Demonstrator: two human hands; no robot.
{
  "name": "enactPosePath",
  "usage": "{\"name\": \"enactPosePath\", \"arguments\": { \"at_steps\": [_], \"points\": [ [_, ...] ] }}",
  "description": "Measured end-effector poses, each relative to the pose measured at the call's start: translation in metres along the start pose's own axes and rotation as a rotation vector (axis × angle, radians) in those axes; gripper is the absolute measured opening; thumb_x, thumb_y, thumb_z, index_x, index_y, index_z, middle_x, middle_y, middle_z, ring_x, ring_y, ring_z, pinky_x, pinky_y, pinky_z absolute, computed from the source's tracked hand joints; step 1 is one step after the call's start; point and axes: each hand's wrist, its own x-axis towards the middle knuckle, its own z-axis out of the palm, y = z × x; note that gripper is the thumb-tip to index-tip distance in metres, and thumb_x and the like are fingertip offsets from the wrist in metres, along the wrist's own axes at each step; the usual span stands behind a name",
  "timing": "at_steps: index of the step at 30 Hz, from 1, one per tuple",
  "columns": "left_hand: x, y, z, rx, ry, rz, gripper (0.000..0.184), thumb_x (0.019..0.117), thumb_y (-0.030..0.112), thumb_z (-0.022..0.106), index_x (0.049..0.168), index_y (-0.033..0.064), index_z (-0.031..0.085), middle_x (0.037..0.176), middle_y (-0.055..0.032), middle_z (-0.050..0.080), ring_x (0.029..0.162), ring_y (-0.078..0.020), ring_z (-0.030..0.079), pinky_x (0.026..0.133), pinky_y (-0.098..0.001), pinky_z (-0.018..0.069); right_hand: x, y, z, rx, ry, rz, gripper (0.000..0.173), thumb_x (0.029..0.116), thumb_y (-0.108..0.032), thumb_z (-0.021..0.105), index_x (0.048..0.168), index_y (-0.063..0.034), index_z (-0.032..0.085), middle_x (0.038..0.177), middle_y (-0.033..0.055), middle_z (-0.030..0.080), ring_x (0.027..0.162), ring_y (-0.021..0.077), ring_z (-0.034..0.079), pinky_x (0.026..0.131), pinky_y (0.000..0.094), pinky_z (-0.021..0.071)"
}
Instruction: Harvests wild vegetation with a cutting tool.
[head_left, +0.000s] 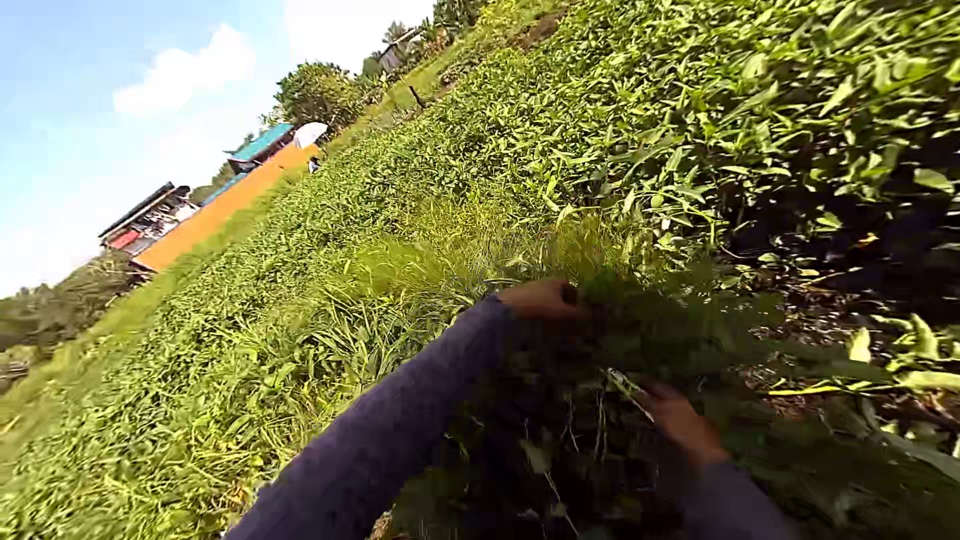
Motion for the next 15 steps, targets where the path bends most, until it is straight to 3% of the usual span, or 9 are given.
{"name": "enactPosePath", "arguments": {
  "at_steps": [2, 4, 6, 9, 15],
  "points": [
    [-0.002, -0.089, 0.045, 0.26, -0.056, -0.226, 0.025, 0.1029, 0.02, 0.062, 0.113, -0.0017, 0.07, 0.095, -0.0188, 0.073, 0.08, -0.0288, 0.072, 0.076, -0.0492, 0.0608, -0.002, -0.004, -0.002, 0.026, -0.033, -0.03, 0.04, 0.1074, -0.017, 0.049, 0.147, -0.017, 0.053, 0.114, 0.0123, 0.07, 0.08, 0.0217, 0.069, 0.069, 0.0398, 0.0575],
    [0.004, -0.15, 0.085, 0.412, -0.099, -0.36, 0.029, 0.0985, 0.019, 0.065, 0.118, -0.0027, 0.069, 0.115, -0.0256, 0.07, 0.106, -0.042, 0.068, 0.093, -0.0649, 0.0523, -0.005, -0.011, -0.001, 0.019, -0.077, -0.042, 0.04, 0.1067, -0.017, 0.049, 0.146, -0.0194, 0.054, 0.115, 0.011, 0.07, 0.079, 0.0205, 0.068, 0.067, 0.0378, 0.057],
    [0.014, -0.198, 0.116, 0.439, -0.097, -0.34, 0.031, 0.0971, 0.014, 0.065, 0.122, -0.0044, 0.068, 0.127, -0.0285, 0.065, 0.121, -0.0469, 0.062, 0.101, -0.0686, 0.0477, -0.012, -0.018, 0.002, -0.013, -0.128, -0.031, 0.04, 0.1058, -0.015, 0.05, 0.145, -0.0191, 0.055, 0.111, 0.0096, 0.07, 0.075, 0.0176, 0.066, 0.062, 0.0331, 0.0544],
    [0.025, -0.241, 0.148, 0.413, -0.098, -0.296, 0.031, 0.0975, 0.005, 0.061, 0.125, -0.0073, 0.065, 0.133, -0.0295, 0.062, 0.126, -0.0474, 0.058, 0.105, -0.0653, 0.0466, -0.021, -0.018, 0.01, -0.101, -0.198, -0.006, 0.041, 0.1042, -0.013, 0.05, 0.145, -0.0157, 0.054, 0.109, 0.0087, 0.072, 0.069, 0.0156, 0.064, 0.058, 0.0311, 0.0521],
    [0.05, -0.264, 0.197, 0.345, -0.103, -0.405, 0.032, 0.0988, 0.015, 0.062, 0.125, -0.0018, 0.067, 0.13, -0.0272, 0.064, 0.121, -0.0472, 0.062, 0.097, -0.0675, 0.0507, -0.038, 0.015, 0.047, -0.154, -0.187, -0.015, 0.044, 0.1007, -0.016, 0.052, 0.145, -0.0152, 0.055, 0.112, 0.0096, 0.071, 0.072, 0.0204, 0.067, 0.061, 0.0398, 0.0577]
  ]
}}
